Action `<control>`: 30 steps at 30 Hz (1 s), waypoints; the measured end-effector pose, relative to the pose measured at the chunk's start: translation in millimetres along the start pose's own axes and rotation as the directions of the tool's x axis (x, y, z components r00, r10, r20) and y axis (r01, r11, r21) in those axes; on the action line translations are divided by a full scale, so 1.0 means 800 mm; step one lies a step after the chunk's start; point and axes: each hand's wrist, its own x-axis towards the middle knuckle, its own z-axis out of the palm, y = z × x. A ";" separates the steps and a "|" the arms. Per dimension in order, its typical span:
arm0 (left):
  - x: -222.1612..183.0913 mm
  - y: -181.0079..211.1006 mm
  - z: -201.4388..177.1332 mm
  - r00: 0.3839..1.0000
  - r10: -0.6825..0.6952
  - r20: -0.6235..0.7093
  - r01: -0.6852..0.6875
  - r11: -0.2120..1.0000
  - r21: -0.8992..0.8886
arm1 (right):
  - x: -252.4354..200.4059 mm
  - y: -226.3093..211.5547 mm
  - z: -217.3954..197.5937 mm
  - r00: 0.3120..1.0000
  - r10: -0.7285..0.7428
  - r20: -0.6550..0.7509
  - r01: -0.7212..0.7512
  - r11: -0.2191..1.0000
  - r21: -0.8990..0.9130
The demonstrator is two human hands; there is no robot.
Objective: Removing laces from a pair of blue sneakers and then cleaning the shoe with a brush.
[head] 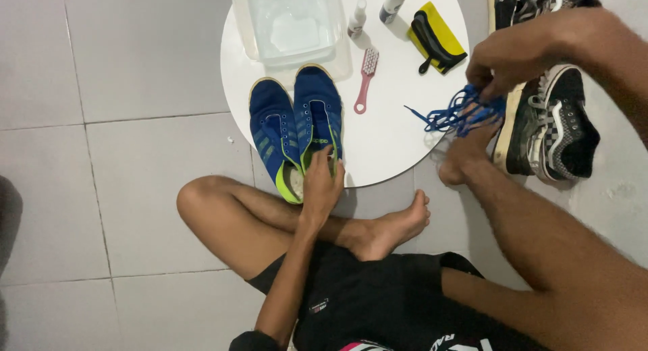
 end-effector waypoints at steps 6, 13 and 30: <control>0.001 -0.006 0.010 0.972 -0.196 0.129 0.204 0.977 -0.053 | 0.157 0.003 0.087 0.942 -0.251 -0.223 0.247 0.968 -0.044; 0.032 -0.032 0.041 0.967 -0.205 0.153 0.225 0.965 -0.131 | 0.200 -0.047 0.108 0.900 -0.280 -0.334 0.269 0.960 -0.078; 0.005 0.025 -0.071 0.965 0.184 0.186 0.127 0.292 -0.948 | 0.089 -0.141 0.029 0.800 -0.482 -0.357 0.347 -0.114 0.931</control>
